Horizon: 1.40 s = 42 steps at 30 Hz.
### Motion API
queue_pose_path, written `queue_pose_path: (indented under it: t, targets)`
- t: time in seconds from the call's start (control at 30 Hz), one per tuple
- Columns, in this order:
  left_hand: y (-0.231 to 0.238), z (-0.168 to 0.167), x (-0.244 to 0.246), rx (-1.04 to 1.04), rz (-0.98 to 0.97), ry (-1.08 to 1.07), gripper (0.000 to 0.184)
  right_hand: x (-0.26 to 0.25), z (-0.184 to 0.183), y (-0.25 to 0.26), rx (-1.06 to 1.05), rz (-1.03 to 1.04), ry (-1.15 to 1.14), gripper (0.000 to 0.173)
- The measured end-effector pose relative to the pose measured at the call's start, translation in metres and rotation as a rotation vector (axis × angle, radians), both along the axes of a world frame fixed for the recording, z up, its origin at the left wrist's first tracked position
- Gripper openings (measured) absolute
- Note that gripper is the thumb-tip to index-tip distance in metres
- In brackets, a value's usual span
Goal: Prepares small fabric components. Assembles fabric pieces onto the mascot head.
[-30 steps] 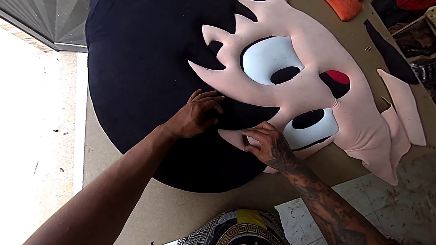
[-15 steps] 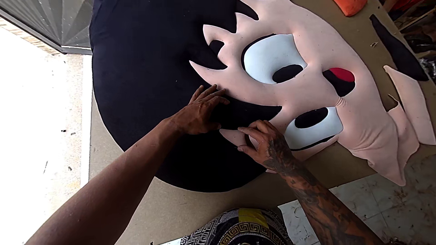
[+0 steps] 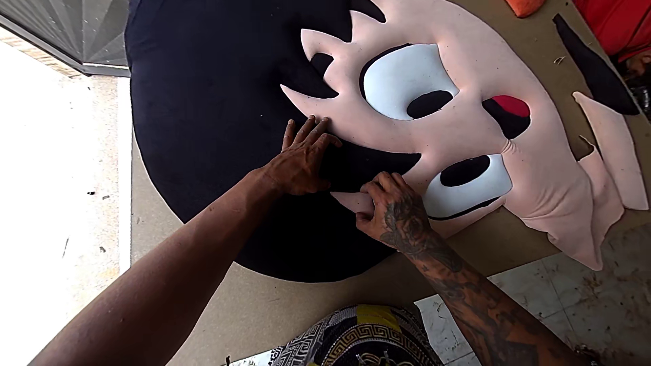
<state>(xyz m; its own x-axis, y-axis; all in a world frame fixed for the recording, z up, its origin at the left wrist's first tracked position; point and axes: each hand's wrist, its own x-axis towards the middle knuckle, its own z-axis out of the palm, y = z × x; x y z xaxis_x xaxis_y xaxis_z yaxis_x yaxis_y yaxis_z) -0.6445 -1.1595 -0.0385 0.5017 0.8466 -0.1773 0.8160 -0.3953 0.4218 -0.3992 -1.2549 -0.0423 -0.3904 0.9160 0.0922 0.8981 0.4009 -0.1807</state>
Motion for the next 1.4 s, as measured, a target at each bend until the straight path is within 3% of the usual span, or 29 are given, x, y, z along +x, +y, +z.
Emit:
queue_pose_path:
  t: [0.37,0.5,0.57,0.67,0.73,0.97,1.4]
  targets:
    - [-0.001,0.008,0.012,-0.062,0.046,0.087,0.088,-0.003,-0.010,-0.001,0.056,0.010,0.130,0.035]
    - [-0.002,0.000,0.001,-0.018,0.019,-0.045,0.083,-0.004,-0.013,-0.005,0.098,0.070,0.217,0.029]
    - [-0.006,-0.007,-0.011,0.054,-0.026,-0.178,0.067,0.004,-0.010,-0.013,0.096,0.089,0.256,0.029]
    - [-0.013,-0.019,-0.025,0.153,-0.112,-0.354,0.023,0.026,-0.011,-0.027,0.115,0.064,0.297,0.025]
    - [-0.014,-0.020,-0.027,0.172,-0.155,-0.370,0.011,0.039,-0.016,-0.033,0.111,0.055,0.299,0.028]
    - [-0.016,-0.018,-0.017,0.197,-0.180,-0.238,0.015,0.040,-0.025,-0.027,0.102,0.068,0.284,0.027]
    - [-0.015,-0.015,-0.013,0.196,-0.207,-0.215,0.019,0.024,-0.029,-0.032,0.185,0.036,0.280,0.022]
